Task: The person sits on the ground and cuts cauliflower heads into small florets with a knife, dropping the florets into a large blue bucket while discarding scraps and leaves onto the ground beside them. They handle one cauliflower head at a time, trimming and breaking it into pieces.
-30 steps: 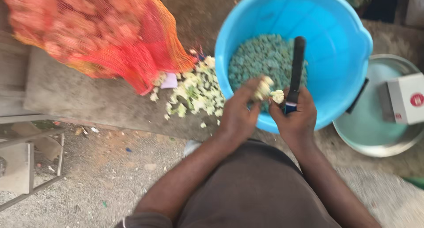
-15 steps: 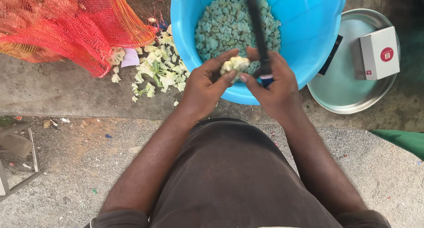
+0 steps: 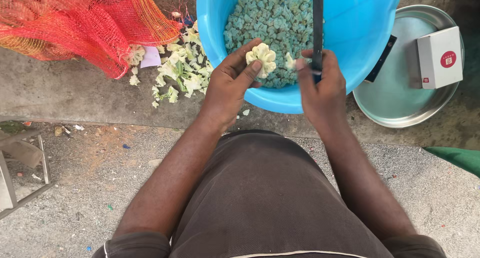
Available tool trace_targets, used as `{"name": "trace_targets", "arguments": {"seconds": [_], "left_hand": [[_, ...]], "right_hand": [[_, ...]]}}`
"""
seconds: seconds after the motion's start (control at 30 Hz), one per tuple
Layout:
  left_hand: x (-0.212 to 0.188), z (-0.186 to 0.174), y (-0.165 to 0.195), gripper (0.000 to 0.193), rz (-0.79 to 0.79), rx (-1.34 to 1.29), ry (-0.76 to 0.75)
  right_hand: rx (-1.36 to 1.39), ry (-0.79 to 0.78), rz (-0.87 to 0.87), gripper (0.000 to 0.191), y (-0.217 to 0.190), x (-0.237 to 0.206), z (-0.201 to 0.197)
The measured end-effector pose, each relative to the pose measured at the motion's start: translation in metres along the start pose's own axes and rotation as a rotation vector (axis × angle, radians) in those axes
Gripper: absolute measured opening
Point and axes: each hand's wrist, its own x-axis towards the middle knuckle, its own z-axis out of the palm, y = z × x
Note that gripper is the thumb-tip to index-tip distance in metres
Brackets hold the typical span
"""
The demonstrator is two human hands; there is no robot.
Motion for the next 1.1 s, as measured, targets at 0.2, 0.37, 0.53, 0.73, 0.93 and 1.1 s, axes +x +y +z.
{"name": "trace_targets", "arguments": {"seconds": [0.2,0.37,0.53,0.73,0.93,1.1], "left_hand": [[0.007,0.004,0.004,0.042,0.072,-0.106,-0.038],[0.007,0.002,0.002,0.049,0.08,-0.081,-0.097],[0.006,0.006,-0.007,0.05,0.126,-0.154,-0.133],[0.001,0.011,-0.021,0.05,0.086,-0.12,-0.087],[-0.001,0.009,-0.026,0.049,0.049,-0.16,-0.111],[-0.001,0.001,-0.01,0.044,0.05,0.016,-0.091]], "right_hand": [[0.036,-0.133,0.019,0.021,-0.007,-0.013,-0.001],[-0.238,-0.077,-0.349,0.017,-0.018,-0.029,0.008],[-0.306,-0.081,-0.354,0.015,-0.015,-0.025,0.016],[-0.381,-0.146,-0.252,0.015,-0.003,-0.025,0.027],[-0.291,-0.194,-0.243,0.015,0.001,-0.024,0.024],[-0.076,-0.087,-0.232,0.019,-0.004,-0.026,0.011]]}}
